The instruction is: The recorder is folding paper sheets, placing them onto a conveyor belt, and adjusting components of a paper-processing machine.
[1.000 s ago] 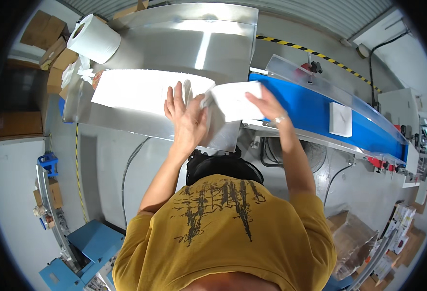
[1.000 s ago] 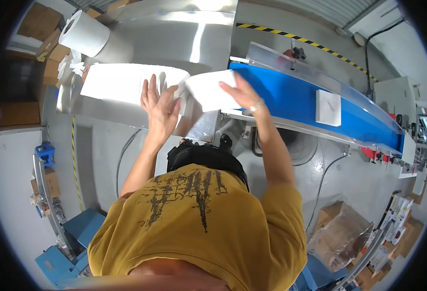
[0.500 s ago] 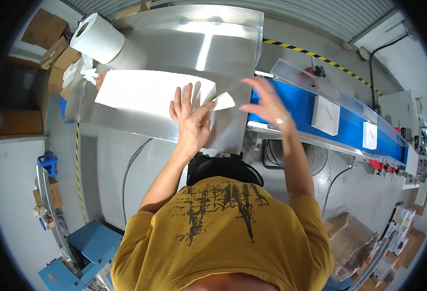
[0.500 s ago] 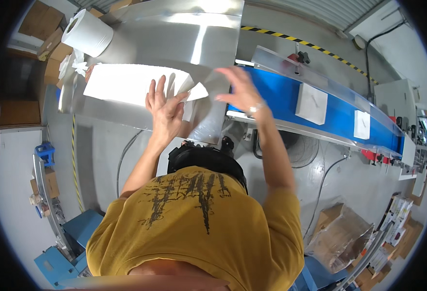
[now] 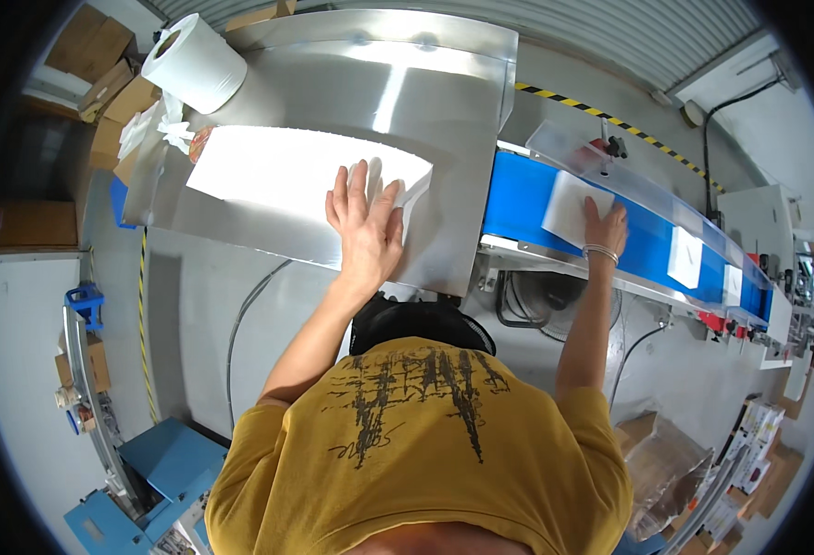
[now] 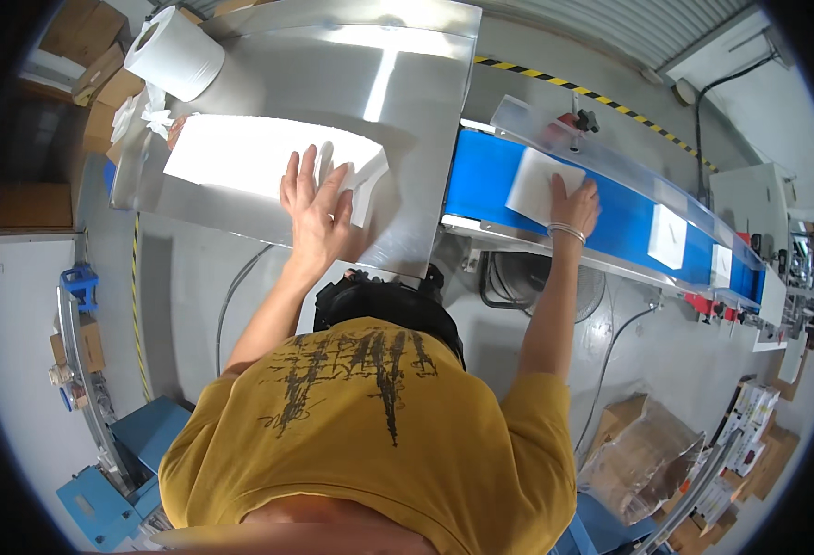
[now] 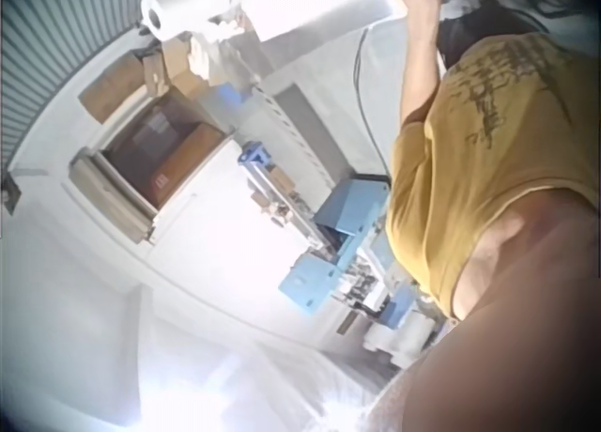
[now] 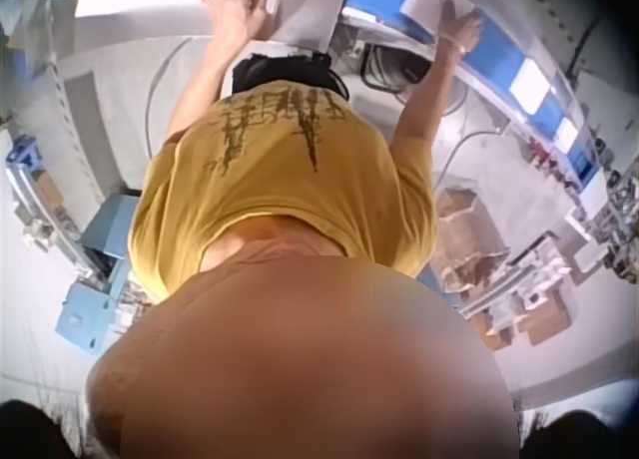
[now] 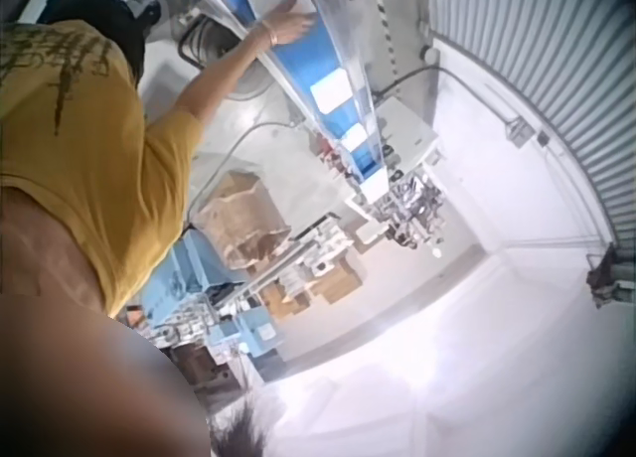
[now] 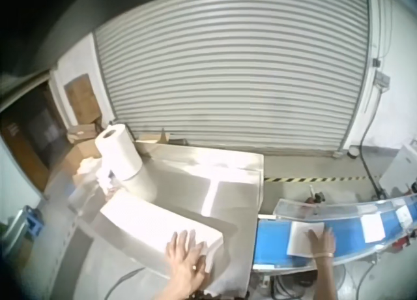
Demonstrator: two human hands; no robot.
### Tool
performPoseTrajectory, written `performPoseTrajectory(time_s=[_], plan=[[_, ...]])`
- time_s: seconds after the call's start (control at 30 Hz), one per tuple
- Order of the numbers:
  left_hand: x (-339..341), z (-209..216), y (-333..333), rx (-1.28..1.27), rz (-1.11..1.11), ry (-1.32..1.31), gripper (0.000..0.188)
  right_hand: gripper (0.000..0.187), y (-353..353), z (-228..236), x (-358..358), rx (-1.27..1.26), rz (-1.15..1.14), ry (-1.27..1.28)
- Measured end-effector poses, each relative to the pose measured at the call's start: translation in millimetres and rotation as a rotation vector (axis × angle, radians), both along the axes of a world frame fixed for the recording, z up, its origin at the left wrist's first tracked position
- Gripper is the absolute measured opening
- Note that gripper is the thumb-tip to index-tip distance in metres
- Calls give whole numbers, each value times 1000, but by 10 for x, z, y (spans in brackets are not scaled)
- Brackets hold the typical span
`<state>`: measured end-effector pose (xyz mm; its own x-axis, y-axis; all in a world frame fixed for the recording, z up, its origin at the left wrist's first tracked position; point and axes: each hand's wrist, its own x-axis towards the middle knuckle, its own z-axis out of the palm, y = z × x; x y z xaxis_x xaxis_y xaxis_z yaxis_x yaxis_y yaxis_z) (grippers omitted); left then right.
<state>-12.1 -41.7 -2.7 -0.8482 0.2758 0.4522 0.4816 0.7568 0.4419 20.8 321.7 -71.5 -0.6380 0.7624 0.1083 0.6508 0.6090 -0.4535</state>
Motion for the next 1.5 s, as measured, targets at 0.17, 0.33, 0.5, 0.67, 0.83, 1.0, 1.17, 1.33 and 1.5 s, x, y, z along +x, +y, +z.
performPoseTrajectory(time_s=[0.17,0.33,0.5,0.67,0.83,1.0,1.17,1.33,1.5], plan=[[13,23,-34,-9,-47,-28,36,59,-800,518,-314,-177,954,277],[-8,153,-43,10,-86,-66,33,63,-1551,266,-725,-28,1340,204],[-70,21,-170,50,23,-12,33,38,-1037,-1,-428,-879,632,291],[-66,17,-185,-29,23,-8,35,44,105,-522,-104,-207,161,175],[-53,6,-176,-35,-11,22,36,53,-473,245,-166,292,364,179],[-78,49,-228,-35,-98,2,31,60,-1641,571,-625,-405,1184,147],[-140,77,-291,16,-10,-19,30,49,-1552,38,-651,-660,1099,333],[-137,46,-341,-37,22,-4,35,42,-660,87,-218,-788,360,188],[-142,26,-302,-10,16,21,34,52,-282,152,-119,33,-16,-61]])
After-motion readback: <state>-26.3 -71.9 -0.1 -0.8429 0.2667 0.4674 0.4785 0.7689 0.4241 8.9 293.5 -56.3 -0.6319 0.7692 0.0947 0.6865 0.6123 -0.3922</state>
